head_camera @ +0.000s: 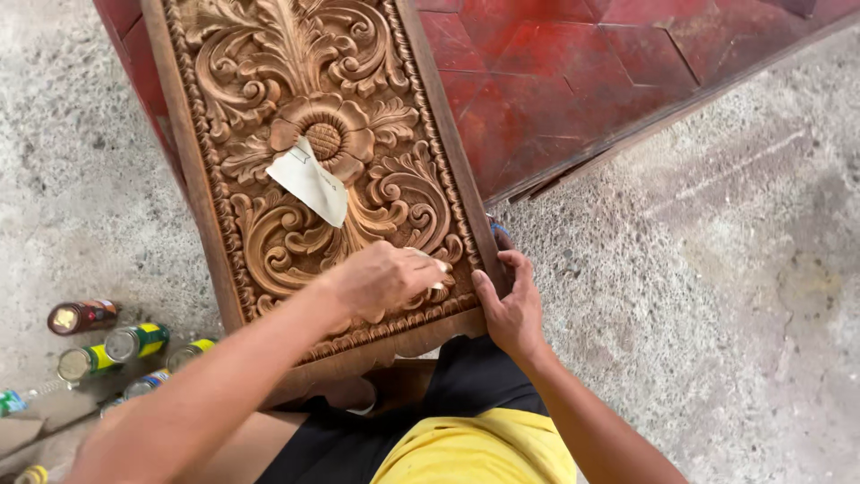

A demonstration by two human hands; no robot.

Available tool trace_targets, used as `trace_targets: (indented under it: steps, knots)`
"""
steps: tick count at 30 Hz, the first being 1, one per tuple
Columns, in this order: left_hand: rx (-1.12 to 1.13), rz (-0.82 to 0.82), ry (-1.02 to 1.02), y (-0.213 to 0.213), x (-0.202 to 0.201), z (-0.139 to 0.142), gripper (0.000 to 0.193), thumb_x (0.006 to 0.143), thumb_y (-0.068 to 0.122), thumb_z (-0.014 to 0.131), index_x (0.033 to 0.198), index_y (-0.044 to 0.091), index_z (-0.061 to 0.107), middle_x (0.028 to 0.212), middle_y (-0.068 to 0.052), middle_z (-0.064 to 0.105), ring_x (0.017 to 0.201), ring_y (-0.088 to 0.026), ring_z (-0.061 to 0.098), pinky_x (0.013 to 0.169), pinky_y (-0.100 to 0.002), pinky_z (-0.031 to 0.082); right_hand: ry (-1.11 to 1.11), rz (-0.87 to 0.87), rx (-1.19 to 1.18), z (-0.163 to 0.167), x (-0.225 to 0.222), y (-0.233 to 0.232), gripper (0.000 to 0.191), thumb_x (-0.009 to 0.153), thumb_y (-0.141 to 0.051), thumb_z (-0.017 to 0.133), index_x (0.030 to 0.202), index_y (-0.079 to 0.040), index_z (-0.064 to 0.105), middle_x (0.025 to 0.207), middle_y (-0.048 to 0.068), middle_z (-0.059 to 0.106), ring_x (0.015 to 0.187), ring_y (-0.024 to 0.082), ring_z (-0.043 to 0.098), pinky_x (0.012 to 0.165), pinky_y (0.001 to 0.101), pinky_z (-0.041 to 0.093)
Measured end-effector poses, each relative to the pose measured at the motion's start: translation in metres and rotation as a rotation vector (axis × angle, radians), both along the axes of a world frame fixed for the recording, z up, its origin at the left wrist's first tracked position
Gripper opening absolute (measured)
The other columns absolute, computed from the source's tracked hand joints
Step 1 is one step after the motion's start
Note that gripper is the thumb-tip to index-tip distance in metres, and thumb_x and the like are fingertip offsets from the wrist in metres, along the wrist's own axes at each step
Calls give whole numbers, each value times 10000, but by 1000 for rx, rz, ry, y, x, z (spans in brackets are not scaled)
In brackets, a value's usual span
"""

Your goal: The person sits on the floor with a carved wooden panel across their lap and sands its recessed surfaces by hand using small pieces of sandpaper, working over different areas of the floral relief and repositioning the panel as they go.

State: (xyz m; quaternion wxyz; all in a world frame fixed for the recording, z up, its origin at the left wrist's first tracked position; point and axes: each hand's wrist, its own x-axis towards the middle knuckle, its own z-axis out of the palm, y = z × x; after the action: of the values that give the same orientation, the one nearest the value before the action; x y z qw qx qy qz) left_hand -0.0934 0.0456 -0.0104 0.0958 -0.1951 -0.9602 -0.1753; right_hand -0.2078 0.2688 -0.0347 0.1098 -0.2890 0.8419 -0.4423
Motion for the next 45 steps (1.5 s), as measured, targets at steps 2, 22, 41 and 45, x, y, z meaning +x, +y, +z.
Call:
trace_targets:
  steps: [2, 22, 41, 45]
  knots:
    - [30, 9, 58, 0, 0, -2, 278, 884, 132, 591, 1146, 64, 654, 1132, -100, 745, 1010, -224, 738, 737, -327, 604, 15, 17, -8, -2, 0, 1, 487, 944, -273, 743, 1293, -21, 515, 1139, 208, 667, 1033, 327, 680, 904, 399, 531]
    - [-299, 242, 199, 38, 5, -2, 332, 874, 145, 619, 1157, -25, 648, 1146, -197, 738, 708, -164, 730, 585, -265, 592, -3, -13, -17, -8, 1, 3, 480, 938, -272, 750, 1291, -41, 520, 1114, 191, 672, 1006, 308, 693, 885, 393, 547]
    - [143, 647, -156, 72, 3, 26, 264, 909, 113, 681, 1152, 10, 666, 893, -115, 650, 746, -273, 725, 614, -383, 590, 285, 118, -139, -3, -5, 4, 442, 963, -235, 749, 1274, -16, 525, 1433, 306, 549, 1290, 386, 583, 1027, 432, 506]
    - [82, 695, -285, 82, -10, 20, 367, 855, 111, 687, 1197, -11, 637, 905, -123, 666, 736, -282, 735, 634, -386, 601, 128, 47, -75, -4, -5, 3, 462, 935, -244, 766, 1278, -23, 549, 1243, 230, 632, 1151, 336, 625, 987, 427, 514]
